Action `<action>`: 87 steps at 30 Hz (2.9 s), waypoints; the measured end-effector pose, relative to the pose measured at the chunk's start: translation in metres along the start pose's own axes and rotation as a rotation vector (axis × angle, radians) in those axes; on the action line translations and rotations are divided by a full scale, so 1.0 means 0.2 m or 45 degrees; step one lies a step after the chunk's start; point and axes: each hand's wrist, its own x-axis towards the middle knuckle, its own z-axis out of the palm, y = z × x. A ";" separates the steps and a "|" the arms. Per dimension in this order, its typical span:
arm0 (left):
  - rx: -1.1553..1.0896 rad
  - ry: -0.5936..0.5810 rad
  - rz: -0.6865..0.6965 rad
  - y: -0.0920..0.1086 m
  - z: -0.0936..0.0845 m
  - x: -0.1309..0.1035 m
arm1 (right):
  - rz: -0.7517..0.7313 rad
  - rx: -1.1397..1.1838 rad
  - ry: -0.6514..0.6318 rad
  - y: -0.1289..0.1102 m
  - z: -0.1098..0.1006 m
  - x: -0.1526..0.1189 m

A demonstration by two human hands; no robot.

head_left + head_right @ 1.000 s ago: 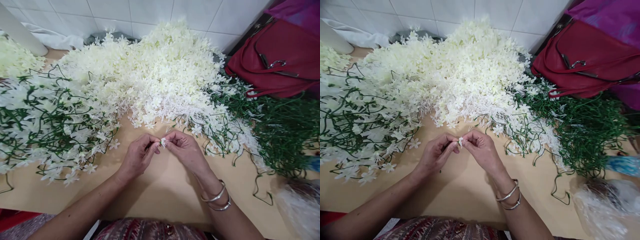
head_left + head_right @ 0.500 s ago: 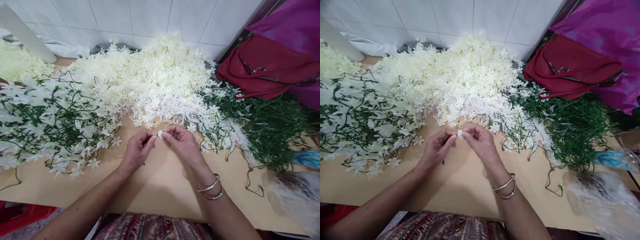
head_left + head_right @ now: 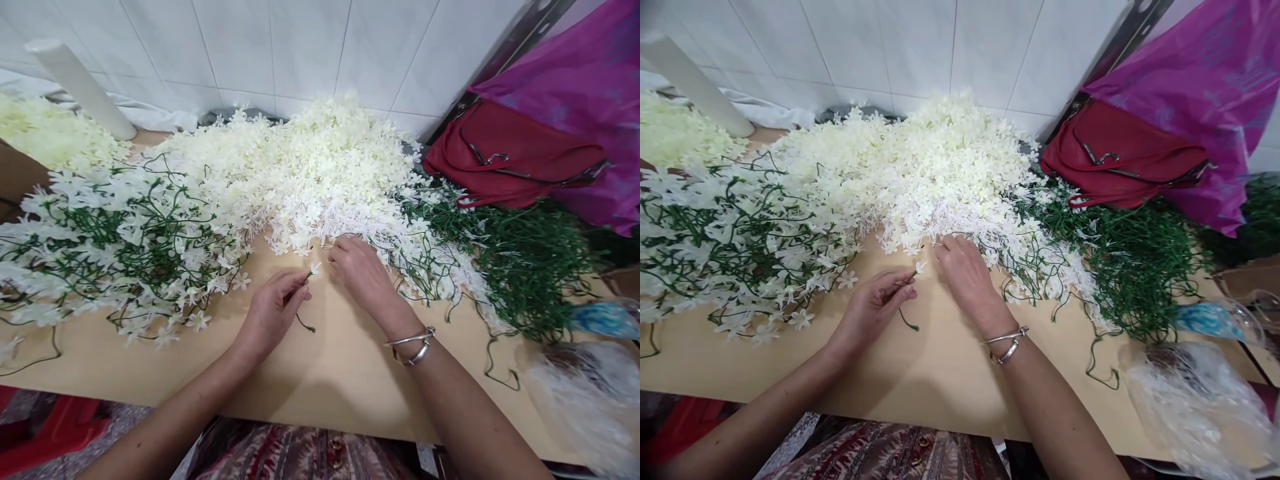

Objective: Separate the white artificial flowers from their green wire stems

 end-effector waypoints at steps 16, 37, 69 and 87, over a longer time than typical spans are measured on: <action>0.613 0.056 0.377 0.09 -0.16 -0.01 | 0.540 1.235 0.437 0.01 0.08 -0.23; 1.248 -0.231 0.660 0.10 0.16 0.67 | 0.361 1.138 0.463 -0.01 0.13 -0.21; 0.110 -0.061 0.282 0.29 0.07 0.30 | 0.604 1.506 0.879 -0.13 -0.05 -0.23; 0.594 -0.048 0.841 0.23 0.08 0.22 | 0.633 1.606 0.777 -0.07 -0.03 -0.21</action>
